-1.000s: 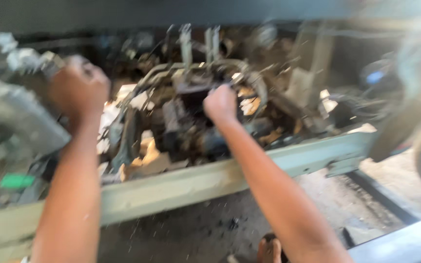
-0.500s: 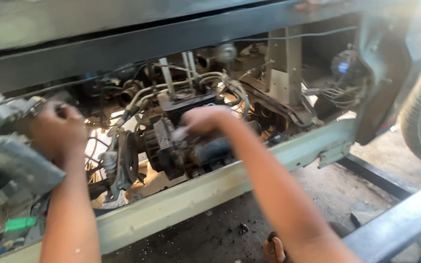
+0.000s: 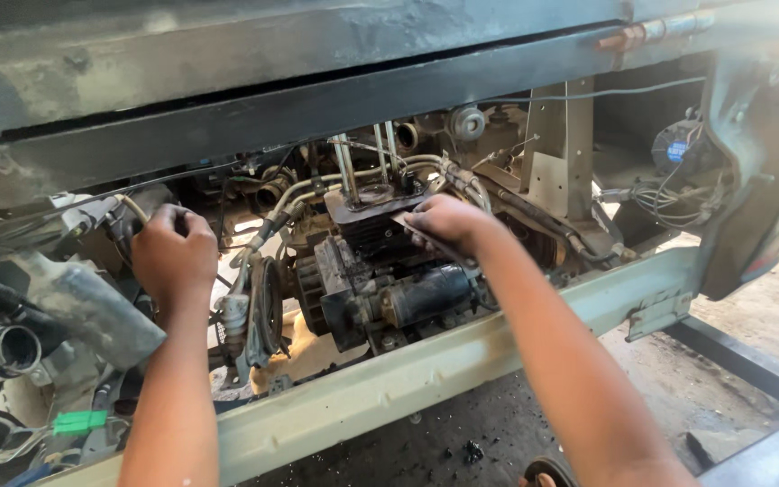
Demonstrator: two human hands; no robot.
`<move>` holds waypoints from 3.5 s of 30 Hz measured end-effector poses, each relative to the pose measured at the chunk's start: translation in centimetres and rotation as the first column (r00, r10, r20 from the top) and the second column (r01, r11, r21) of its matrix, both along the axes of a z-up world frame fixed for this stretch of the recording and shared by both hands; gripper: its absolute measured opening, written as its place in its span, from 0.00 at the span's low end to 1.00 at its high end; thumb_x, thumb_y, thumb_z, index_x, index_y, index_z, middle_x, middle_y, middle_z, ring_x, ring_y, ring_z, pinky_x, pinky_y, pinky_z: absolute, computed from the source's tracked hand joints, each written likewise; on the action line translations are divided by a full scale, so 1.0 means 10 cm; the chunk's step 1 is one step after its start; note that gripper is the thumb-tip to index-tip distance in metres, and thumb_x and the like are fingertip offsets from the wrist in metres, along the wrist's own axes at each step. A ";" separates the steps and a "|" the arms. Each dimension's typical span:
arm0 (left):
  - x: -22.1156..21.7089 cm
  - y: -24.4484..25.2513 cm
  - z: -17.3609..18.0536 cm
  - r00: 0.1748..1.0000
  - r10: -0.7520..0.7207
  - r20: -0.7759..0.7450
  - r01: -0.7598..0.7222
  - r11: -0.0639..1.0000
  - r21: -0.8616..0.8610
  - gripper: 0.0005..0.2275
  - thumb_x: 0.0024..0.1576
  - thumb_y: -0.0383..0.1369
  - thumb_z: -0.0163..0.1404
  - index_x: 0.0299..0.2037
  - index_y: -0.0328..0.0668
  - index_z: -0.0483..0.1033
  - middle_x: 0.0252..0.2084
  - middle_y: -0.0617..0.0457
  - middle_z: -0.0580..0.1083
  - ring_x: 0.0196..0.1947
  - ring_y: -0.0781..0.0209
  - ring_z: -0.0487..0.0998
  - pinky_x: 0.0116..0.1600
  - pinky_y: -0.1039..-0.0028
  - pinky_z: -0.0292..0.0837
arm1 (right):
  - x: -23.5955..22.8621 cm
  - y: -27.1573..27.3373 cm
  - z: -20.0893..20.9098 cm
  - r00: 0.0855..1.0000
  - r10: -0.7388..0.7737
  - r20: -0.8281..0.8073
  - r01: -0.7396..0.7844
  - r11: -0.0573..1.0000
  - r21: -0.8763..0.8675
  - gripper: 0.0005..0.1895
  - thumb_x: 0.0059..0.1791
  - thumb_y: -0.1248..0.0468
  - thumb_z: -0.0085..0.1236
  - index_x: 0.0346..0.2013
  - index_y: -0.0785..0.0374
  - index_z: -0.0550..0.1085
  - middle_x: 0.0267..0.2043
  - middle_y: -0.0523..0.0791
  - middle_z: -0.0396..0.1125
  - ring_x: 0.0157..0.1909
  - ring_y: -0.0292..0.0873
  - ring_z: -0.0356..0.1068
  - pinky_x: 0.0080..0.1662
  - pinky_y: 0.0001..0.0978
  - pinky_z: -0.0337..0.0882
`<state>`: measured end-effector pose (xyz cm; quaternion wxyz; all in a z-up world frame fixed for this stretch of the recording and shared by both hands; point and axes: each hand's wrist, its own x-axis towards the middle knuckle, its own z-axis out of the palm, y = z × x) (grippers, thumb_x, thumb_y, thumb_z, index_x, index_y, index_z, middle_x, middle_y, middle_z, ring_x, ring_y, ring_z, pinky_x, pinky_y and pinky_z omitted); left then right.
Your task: The person cleans the top surface of a vehicle engine block using a metal scraper and a rag. They scrape away grime and wipe the area repeatedly, focusing on the cylinder head and surrounding components.
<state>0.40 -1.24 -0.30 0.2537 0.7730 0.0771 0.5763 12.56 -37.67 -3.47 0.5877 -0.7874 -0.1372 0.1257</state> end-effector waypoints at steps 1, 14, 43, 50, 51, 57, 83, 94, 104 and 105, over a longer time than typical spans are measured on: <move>0.00 0.00 0.01 1.000 -0.001 -0.004 0.001 1.000 -0.009 0.08 0.58 0.33 0.51 0.36 0.38 0.82 0.30 0.39 0.78 0.32 0.38 0.80 0.38 0.53 0.74 | 0.06 0.09 -0.04 1.000 -0.027 0.000 0.027 0.998 0.055 0.13 0.56 0.59 0.50 0.33 0.65 0.73 0.24 0.43 0.67 0.19 0.36 0.62 0.24 0.31 0.65; 0.15 0.04 -0.03 0.999 0.009 0.054 -0.012 0.999 0.047 0.07 0.60 0.32 0.51 0.36 0.38 0.80 0.32 0.39 0.78 0.34 0.38 0.80 0.40 0.53 0.73 | -0.07 0.85 -0.29 0.751 -0.465 0.468 0.558 0.827 -0.074 0.21 0.54 0.58 0.54 0.23 0.70 0.78 0.21 0.50 0.72 0.21 0.41 0.70 0.30 0.33 0.67; 0.21 0.42 -0.06 0.994 -0.079 0.072 0.078 0.997 0.006 0.07 0.58 0.30 0.51 0.35 0.34 0.81 0.31 0.39 0.78 0.32 0.43 0.81 0.42 0.59 0.74 | -0.25 -0.05 0.42 0.985 -0.127 0.116 0.160 0.927 -0.340 0.16 0.55 0.56 0.54 0.32 0.67 0.76 0.21 0.43 0.65 0.18 0.37 0.59 0.24 0.33 0.60; 0.18 0.37 -0.07 0.993 -0.117 0.035 0.116 0.993 0.025 0.08 0.59 0.30 0.51 0.36 0.33 0.81 0.31 0.41 0.79 0.32 0.46 0.82 0.41 0.60 0.74 | -0.28 0.00 0.44 0.990 -0.120 0.074 0.138 0.932 -0.334 0.15 0.55 0.58 0.53 0.32 0.66 0.75 0.21 0.41 0.65 0.19 0.35 0.59 0.24 0.30 0.61; 0.17 0.36 -0.06 0.992 -0.121 0.027 0.121 0.993 0.016 0.08 0.59 0.30 0.50 0.36 0.33 0.81 0.31 0.41 0.79 0.31 0.46 0.82 0.41 0.61 0.74 | -0.28 0.00 0.44 0.992 -0.109 0.056 0.121 0.943 -0.311 0.15 0.56 0.58 0.53 0.32 0.66 0.74 0.21 0.40 0.65 0.19 0.34 0.60 0.24 0.29 0.61; 0.17 0.34 -0.05 0.992 -0.110 -0.052 0.110 0.994 -0.006 0.08 0.59 0.31 0.50 0.35 0.35 0.81 0.29 0.41 0.78 0.30 0.46 0.81 0.40 0.60 0.74 | -0.12 -0.05 0.28 0.992 -0.126 0.003 0.124 0.972 -0.202 0.14 0.55 0.59 0.53 0.31 0.66 0.73 0.20 0.42 0.63 0.16 0.35 0.57 0.21 0.30 0.58; 0.14 0.61 -0.07 0.999 -0.050 -0.009 0.048 0.986 -0.159 0.10 0.59 0.34 0.50 0.37 0.35 0.81 0.33 0.39 0.79 0.33 0.42 0.81 0.41 0.59 0.73 | -0.87 1.11 0.38 0.880 0.365 0.303 -0.081 0.745 -0.662 0.28 0.50 0.48 0.55 0.62 0.56 0.70 0.54 0.47 0.74 0.50 0.43 0.75 0.53 0.38 0.73; 0.24 0.55 -0.11 0.999 -0.040 -0.026 0.039 0.997 -0.059 0.08 0.56 0.32 0.52 0.35 0.37 0.82 0.33 0.39 0.79 0.34 0.40 0.81 0.41 0.58 0.74 | -0.36 -0.28 0.64 0.903 0.061 0.426 0.335 0.520 -0.785 0.21 0.52 0.48 0.56 0.56 0.51 0.79 0.52 0.47 0.77 0.52 0.49 0.75 0.58 0.43 0.71; 0.18 0.42 -0.09 0.994 -0.098 -0.058 0.096 0.995 -0.029 0.09 0.57 0.33 0.52 0.36 0.35 0.82 0.33 0.38 0.79 0.35 0.40 0.81 0.42 0.58 0.73 | -0.50 0.41 0.49 0.865 0.068 0.497 0.365 0.595 -0.716 0.19 0.45 0.48 0.67 0.47 0.49 0.82 0.42 0.48 0.78 0.43 0.49 0.78 0.52 0.42 0.74; 0.17 0.42 -0.07 0.993 -0.099 -0.059 0.097 0.995 -0.028 0.09 0.57 0.33 0.52 0.36 0.35 0.82 0.33 0.39 0.79 0.35 0.40 0.81 0.42 0.58 0.73 | -0.52 0.49 0.47 0.869 0.031 0.493 0.372 0.618 -0.693 0.18 0.45 0.48 0.67 0.46 0.50 0.83 0.41 0.48 0.78 0.42 0.50 0.78 0.51 0.42 0.74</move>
